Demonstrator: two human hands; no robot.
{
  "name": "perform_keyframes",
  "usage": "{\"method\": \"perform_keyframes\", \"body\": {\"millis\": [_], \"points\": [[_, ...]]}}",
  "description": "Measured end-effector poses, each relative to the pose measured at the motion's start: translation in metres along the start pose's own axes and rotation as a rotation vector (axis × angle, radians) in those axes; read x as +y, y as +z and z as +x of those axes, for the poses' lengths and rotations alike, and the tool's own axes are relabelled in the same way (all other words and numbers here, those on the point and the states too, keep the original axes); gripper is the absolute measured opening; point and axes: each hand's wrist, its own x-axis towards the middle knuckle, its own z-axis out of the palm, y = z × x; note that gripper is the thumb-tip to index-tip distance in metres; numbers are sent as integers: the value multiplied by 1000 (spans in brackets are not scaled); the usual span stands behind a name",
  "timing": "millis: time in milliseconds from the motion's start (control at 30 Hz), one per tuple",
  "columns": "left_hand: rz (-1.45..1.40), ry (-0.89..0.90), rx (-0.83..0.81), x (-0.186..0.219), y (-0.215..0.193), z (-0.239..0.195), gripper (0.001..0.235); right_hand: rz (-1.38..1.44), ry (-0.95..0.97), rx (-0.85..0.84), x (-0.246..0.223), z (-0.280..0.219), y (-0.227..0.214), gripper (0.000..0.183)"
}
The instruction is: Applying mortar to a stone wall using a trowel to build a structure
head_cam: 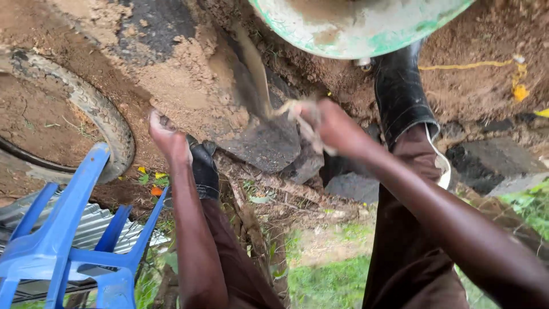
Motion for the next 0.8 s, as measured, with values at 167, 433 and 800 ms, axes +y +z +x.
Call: {"method": "perform_keyframes", "body": {"millis": [167, 433, 800], "points": [[216, -212, 39, -36, 4, 21, 104, -59, -287, 41, 16, 197, -6, 63], [102, -27, 74, -49, 10, 24, 69, -30, -634, 158, 9, 305, 4, 74], [82, -235, 148, -14, 16, 20, 70, 95, -837, 176, -1, 337, 30, 53]]}}
